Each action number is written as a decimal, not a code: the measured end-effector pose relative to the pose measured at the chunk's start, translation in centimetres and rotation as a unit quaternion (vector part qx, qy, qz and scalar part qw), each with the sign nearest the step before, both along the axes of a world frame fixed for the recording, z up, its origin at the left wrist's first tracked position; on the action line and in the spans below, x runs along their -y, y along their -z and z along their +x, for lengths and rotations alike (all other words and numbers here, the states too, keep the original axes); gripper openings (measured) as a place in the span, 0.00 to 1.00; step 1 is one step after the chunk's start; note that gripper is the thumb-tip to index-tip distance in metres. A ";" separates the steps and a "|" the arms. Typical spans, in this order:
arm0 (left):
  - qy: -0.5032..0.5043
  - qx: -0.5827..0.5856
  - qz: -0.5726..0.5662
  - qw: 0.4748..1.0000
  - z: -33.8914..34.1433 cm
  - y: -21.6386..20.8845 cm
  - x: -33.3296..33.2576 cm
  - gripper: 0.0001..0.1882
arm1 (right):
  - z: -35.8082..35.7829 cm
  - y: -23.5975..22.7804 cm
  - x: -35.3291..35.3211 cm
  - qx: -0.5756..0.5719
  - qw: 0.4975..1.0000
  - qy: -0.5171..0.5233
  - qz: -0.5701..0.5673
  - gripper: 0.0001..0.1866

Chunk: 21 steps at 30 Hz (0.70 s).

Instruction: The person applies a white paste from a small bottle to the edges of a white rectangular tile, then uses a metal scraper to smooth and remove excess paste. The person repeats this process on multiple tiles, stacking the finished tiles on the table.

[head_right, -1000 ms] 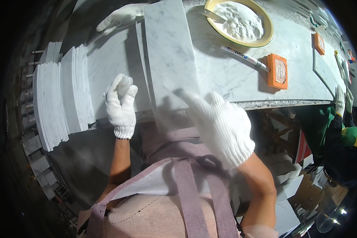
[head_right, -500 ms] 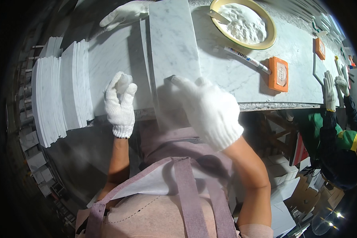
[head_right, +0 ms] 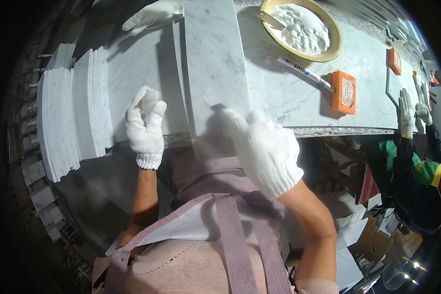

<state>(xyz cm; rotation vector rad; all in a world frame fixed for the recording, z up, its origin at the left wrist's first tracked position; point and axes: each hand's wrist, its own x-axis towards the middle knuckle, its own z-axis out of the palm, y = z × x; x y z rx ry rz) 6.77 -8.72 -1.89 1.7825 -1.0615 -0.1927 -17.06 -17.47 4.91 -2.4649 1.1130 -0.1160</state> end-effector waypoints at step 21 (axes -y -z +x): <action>0.032 -0.011 0.075 0.997 0.4 0.1 -0.8 0.26 | -2.4 0.3 -1.4 0.134 0.988 0.072 0.031 0.22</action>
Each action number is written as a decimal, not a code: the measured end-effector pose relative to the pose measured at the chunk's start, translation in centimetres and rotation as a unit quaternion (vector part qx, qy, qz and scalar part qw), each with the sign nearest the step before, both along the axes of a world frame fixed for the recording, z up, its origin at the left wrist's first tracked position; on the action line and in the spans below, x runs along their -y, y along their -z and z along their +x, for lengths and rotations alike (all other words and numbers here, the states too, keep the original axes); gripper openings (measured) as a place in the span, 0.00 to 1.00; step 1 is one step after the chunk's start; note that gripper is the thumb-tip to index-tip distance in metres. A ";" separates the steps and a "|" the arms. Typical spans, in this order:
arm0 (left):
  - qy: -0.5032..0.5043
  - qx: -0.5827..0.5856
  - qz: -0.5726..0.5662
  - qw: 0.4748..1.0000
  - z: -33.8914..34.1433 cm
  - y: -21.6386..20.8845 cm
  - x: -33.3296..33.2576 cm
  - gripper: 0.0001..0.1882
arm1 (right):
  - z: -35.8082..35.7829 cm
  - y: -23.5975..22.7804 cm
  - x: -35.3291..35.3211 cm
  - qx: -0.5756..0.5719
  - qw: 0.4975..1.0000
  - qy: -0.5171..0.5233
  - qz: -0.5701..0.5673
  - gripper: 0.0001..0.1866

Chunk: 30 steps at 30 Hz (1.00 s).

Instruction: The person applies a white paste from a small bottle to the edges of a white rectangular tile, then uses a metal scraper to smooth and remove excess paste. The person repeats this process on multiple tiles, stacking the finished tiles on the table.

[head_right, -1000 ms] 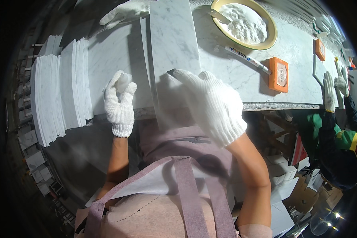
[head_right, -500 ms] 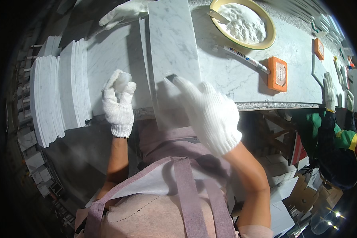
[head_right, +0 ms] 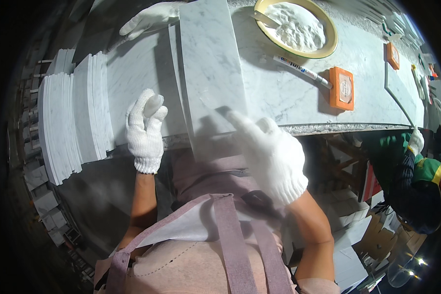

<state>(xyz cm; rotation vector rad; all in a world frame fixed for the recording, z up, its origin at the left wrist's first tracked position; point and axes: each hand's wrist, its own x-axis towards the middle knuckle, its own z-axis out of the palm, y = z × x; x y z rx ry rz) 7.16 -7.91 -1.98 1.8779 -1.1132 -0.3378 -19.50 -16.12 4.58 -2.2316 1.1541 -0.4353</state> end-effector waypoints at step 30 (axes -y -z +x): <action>0.129 0.451 -0.053 0.882 -0.2 -1.6 1.8 0.28 | -0.6 2.2 -0.7 0.144 0.987 0.033 0.058 0.27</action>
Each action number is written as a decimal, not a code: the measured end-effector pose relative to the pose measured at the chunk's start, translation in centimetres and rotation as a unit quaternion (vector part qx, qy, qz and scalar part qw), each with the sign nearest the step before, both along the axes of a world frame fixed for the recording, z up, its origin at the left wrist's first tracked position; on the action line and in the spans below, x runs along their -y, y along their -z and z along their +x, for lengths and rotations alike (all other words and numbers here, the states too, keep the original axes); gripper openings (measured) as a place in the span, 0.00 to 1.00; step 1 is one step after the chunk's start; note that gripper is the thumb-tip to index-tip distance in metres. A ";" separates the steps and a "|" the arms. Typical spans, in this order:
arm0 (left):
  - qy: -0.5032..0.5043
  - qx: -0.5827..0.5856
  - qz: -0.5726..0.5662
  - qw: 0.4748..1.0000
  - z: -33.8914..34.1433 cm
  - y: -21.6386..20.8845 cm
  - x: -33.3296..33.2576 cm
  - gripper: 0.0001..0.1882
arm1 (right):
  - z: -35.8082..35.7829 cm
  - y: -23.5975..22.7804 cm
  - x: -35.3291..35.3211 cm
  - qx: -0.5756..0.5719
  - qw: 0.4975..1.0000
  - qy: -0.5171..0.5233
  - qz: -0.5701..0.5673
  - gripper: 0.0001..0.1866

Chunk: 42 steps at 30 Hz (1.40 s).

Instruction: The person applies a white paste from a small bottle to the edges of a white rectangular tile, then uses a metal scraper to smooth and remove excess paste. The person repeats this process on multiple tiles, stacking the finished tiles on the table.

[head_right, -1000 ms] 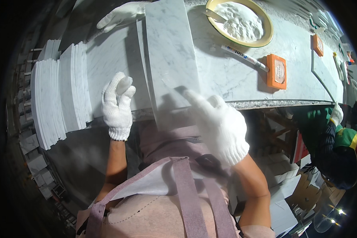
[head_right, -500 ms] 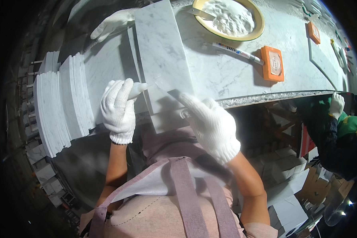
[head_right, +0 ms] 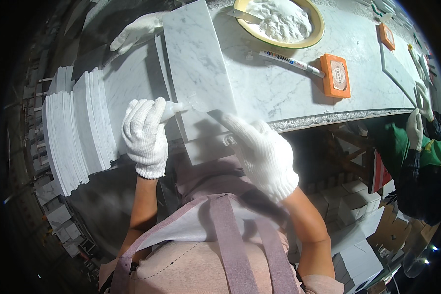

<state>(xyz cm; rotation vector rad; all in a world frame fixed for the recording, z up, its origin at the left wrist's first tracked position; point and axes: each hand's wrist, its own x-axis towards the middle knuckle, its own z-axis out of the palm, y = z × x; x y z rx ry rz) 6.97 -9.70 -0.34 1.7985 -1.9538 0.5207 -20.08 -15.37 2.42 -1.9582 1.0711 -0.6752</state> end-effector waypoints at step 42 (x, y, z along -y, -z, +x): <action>0.002 0.046 -0.028 0.999 -0.3 -0.1 0.4 0.23 | -0.6 -0.1 0.3 -0.011 1.000 -0.019 0.006 0.34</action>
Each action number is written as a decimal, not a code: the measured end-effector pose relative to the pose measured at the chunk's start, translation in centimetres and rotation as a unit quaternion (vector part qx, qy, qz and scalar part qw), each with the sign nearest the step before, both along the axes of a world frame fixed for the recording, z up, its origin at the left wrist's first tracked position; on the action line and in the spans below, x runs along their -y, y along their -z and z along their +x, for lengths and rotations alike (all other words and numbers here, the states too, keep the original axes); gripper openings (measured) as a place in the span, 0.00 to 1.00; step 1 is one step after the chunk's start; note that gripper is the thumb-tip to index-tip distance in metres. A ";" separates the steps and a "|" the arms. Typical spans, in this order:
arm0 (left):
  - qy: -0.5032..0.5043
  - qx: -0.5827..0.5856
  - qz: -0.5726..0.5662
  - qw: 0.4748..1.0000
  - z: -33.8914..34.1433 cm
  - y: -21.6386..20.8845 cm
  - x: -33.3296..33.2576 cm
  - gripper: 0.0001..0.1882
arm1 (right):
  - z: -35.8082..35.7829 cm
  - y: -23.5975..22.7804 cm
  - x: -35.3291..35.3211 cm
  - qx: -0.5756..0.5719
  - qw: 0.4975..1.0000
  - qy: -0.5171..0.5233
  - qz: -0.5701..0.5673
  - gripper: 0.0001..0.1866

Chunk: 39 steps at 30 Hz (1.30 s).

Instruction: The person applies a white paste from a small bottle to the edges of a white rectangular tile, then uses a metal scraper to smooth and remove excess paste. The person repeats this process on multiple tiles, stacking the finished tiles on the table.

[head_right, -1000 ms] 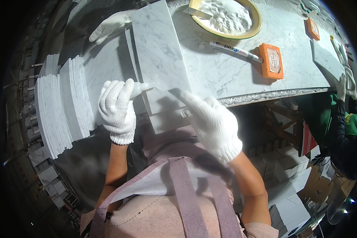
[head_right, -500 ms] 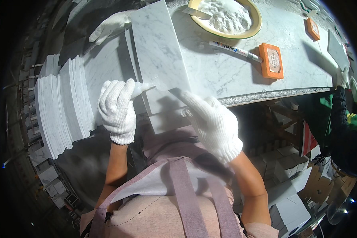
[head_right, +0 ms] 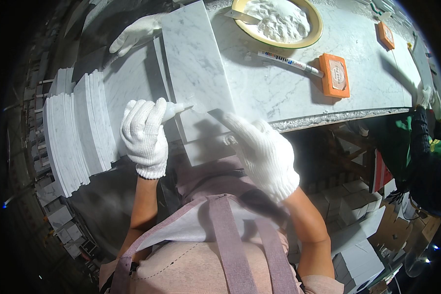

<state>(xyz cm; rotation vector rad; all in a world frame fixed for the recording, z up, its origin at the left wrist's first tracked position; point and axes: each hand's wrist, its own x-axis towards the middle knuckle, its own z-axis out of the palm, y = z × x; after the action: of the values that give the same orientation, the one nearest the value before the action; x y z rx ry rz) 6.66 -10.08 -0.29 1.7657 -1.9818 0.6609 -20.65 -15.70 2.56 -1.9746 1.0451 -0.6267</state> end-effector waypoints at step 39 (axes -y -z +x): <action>0.033 -0.019 -0.030 0.999 -0.5 -0.7 0.4 0.26 | 0.2 -0.7 0.2 -0.001 1.000 0.004 0.007 0.32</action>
<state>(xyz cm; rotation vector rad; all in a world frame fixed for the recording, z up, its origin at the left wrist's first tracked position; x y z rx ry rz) 6.17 -10.45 0.41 1.6581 -1.9655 0.6524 -20.42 -15.88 3.26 -1.9600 1.0564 -0.6200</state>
